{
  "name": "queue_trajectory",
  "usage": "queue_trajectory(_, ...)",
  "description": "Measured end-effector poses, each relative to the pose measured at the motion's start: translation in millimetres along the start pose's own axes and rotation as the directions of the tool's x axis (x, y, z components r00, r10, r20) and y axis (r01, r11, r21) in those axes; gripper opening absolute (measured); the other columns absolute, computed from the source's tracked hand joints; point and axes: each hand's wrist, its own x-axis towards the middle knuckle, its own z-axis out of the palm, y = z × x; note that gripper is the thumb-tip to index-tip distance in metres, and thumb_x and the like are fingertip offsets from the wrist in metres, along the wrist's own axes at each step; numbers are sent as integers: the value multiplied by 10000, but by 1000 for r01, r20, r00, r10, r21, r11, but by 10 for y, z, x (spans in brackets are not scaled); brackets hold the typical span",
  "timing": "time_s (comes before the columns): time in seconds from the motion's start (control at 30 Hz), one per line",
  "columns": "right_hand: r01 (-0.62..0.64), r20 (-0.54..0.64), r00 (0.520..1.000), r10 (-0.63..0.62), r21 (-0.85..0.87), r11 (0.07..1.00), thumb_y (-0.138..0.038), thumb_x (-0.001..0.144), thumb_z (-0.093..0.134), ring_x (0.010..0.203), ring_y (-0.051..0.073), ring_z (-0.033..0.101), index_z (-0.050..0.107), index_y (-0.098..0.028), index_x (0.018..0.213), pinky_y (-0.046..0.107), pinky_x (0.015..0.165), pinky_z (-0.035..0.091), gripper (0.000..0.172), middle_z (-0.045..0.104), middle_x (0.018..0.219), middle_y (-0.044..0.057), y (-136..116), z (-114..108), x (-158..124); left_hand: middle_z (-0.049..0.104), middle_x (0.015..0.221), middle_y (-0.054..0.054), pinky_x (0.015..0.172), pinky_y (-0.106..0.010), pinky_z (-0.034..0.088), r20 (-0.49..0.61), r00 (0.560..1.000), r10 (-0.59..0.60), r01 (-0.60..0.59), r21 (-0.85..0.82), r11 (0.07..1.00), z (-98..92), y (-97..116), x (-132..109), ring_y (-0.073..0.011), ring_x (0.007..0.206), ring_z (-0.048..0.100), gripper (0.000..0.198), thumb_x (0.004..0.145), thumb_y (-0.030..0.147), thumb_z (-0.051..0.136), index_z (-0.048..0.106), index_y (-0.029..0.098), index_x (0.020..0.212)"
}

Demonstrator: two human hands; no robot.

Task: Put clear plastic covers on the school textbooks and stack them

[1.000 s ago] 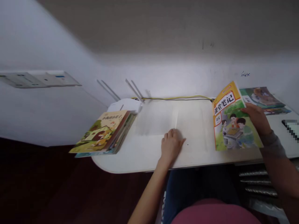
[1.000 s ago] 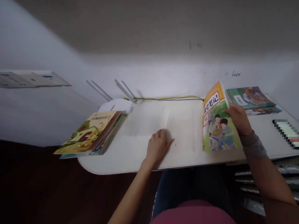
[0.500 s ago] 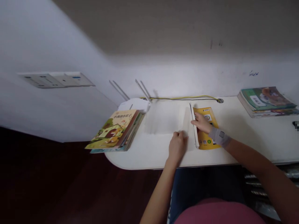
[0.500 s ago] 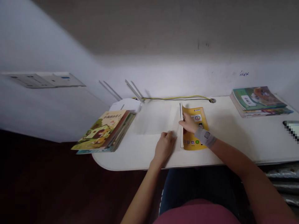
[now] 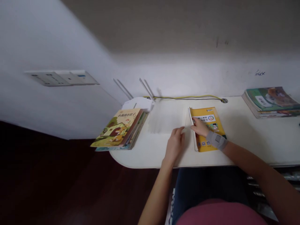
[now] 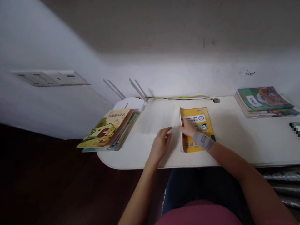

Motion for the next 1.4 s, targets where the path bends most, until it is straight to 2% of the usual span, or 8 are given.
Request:
queue_trajectory(0.23,25,9,1000,-25,-3,1000,-126,726,470,752,186,608,536,-208,1156,333,756,491,443,687,888,13,43,-23,-42,449,1362,-151,925,-450,428,98,995,-13,-25,379,925,242,72,-78,-308,1163,461,442,891,307,446,462,195,1319)
queue_trajectory(0.4,53,13,999,-52,-33,998,-132,741,460,723,183,609,521,-201,1184,342,751,492,452,687,861,10,57,-27,-45,438,1360,-127,873,-401,448,115,993,-16,-35,424,905,128,-28,-58,-256,1086,506,507,882,136,373,419,309,1356)
queue_trajectory(0.6,41,23,999,-37,-236,971,-144,763,429,748,190,610,519,-199,1165,331,751,488,416,684,849,13,-8,-34,-69,461,1342,-139,834,-422,460,139,987,-82,-1,511,859,-49,-101,-35,-289,1079,515,432,868,138,369,530,254,1252)
queue_trajectory(0.83,-39,49,997,67,-434,900,-162,732,486,756,236,635,551,-154,1014,341,733,482,289,678,786,70,-185,16,-18,488,1370,-63,942,-439,415,247,968,-50,-57,410,910,-147,-194,-48,-280,1228,434,416,854,99,349,548,191,1208)
queue_trajectory(0.97,-60,96,987,129,-529,846,-151,694,538,768,295,653,562,-124,937,381,716,490,246,677,774,130,-288,30,59,494,1371,-42,1032,-439,349,260,964,-49,-40,326,945,-171,-220,-47,-259,1279,403,356,925,269,331,573,218,1182)
queue_trajectory(1.17,-43,198,965,170,-520,853,-218,814,465,482,186,615,562,-159,1006,287,492,496,223,653,608,34,-315,57,111,480,1378,-99,1050,-455,335,179,984,22,-77,307,949,-74,-312,-111,-282,1288,399,385,870,320,475,537,170,1219)
queue_trajectory(1.27,39,207,976,71,-485,874,-278,872,437,606,153,648,515,-173,1147,264,582,525,305,692,791,34,-296,34,58,475,1380,-114,1061,-466,321,138,989,58,-97,301,949,-9,-381,-160,-278,1298,391,394,887,308,438,515,148,1239)
queue_trajectory(1.4,145,52,989,-138,-516,844,-320,872,462,1100,226,554,429,-157,1291,369,927,455,450,578,1218,130,-101,-288,-175,479,1374,-125,1059,-471,328,116,989,94,-124,296,947,34,-456,-186,-283,1299,390,402,896,314,414,503,131,1242)
